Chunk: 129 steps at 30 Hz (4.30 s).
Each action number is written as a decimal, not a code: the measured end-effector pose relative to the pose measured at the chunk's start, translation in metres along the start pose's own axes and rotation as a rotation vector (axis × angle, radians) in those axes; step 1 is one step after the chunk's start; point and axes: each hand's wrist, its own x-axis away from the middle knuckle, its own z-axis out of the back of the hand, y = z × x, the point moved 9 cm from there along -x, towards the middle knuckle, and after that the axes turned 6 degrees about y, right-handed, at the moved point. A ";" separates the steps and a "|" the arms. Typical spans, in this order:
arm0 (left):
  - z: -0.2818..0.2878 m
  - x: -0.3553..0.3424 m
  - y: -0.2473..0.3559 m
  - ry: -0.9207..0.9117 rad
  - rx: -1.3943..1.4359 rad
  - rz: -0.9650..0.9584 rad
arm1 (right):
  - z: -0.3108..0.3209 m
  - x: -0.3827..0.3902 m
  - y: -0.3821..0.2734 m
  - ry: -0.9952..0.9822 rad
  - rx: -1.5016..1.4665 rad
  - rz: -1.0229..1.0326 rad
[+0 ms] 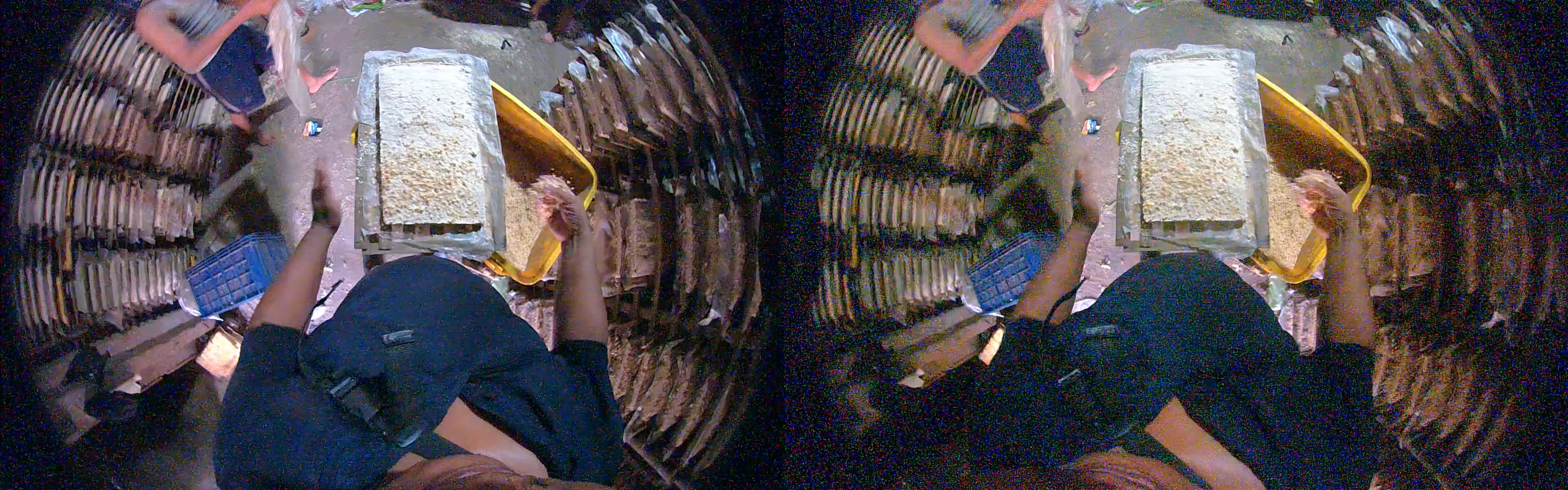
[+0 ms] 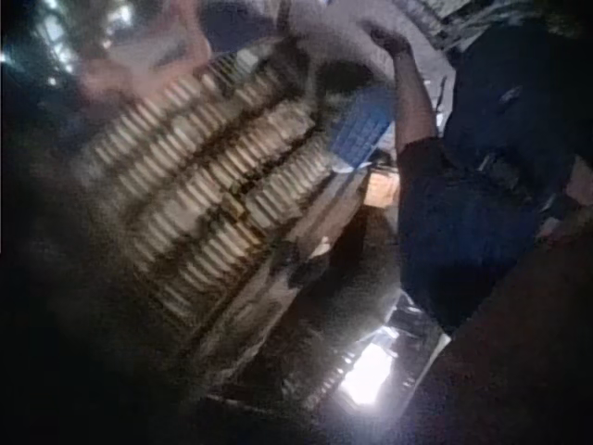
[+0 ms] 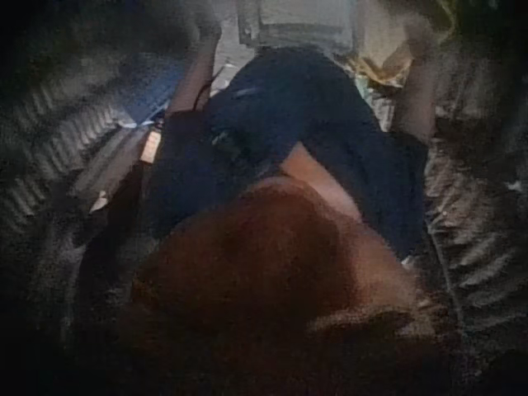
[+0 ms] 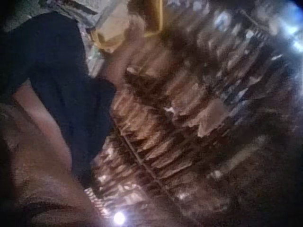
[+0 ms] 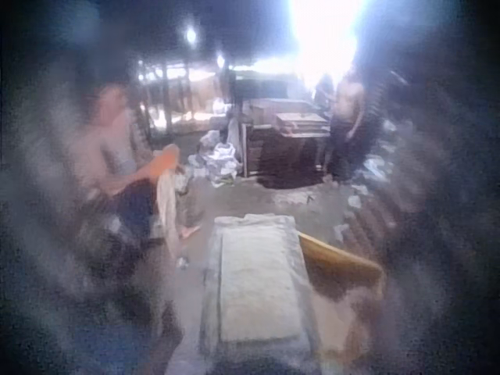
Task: The person spreads a granular substance onto rectangular trays using their hands. They take handfuls of the material from a yellow bin and distribute it evenly across the surface of the trays. The person then places the filled trays onto a multi-tiered wooden rack.
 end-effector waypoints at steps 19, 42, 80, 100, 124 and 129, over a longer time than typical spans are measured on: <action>-0.121 -0.077 -0.064 -0.295 0.486 0.171 | -0.234 -0.066 -0.069 -0.307 0.605 0.356; -0.132 -0.096 -0.098 -0.315 0.366 0.147 | -0.301 -0.064 -0.049 -0.105 0.073 0.098; 0.244 0.188 -0.193 0.150 -0.608 0.578 | 0.071 -0.042 0.197 -0.397 1.649 -0.164; 0.288 0.320 -0.190 0.092 -0.777 0.845 | -0.074 -0.067 0.035 -0.220 -0.072 -0.147; 0.319 0.419 -0.193 0.521 -0.488 0.905 | -0.217 -0.419 0.010 -0.674 0.172 -0.078; 0.322 0.423 -0.197 0.537 -0.453 0.913 | -0.274 -0.395 0.009 -0.564 1.103 0.603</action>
